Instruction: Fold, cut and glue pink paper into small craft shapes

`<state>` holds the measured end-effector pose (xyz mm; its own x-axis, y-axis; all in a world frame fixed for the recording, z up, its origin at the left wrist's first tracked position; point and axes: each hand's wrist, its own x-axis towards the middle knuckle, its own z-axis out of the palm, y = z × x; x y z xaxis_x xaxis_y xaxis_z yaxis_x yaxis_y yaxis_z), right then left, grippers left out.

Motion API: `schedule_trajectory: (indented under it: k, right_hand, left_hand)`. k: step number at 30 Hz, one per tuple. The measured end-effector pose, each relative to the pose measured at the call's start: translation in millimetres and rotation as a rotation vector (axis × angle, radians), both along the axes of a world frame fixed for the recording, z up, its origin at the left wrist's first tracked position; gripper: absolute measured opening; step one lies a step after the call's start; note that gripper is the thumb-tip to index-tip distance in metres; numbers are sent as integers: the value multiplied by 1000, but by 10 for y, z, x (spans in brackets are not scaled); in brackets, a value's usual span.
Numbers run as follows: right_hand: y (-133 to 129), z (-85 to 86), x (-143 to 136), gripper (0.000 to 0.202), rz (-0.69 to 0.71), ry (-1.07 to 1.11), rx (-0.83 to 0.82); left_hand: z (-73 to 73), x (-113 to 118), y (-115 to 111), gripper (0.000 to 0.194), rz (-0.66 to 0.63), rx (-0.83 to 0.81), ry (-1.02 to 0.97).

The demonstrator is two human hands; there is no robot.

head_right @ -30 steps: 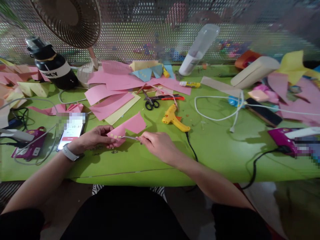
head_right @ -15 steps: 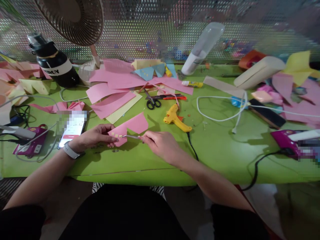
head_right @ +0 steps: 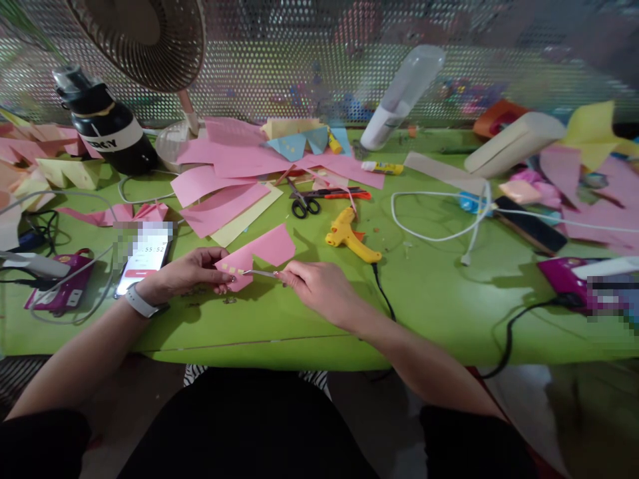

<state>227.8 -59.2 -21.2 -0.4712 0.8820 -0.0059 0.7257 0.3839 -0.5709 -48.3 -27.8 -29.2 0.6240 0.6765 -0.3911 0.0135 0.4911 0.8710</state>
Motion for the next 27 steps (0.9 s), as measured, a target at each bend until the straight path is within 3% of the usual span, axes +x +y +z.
schedule_trajectory:
  k: [19, 27]
  right_hand:
    - [2, 91, 58, 48, -13, 3, 38]
    - [25, 119, 15, 49, -6, 206, -71]
  left_hand:
    - [4, -13, 5, 24, 15, 13, 12]
    - [27, -14, 5, 17, -1, -10, 12]
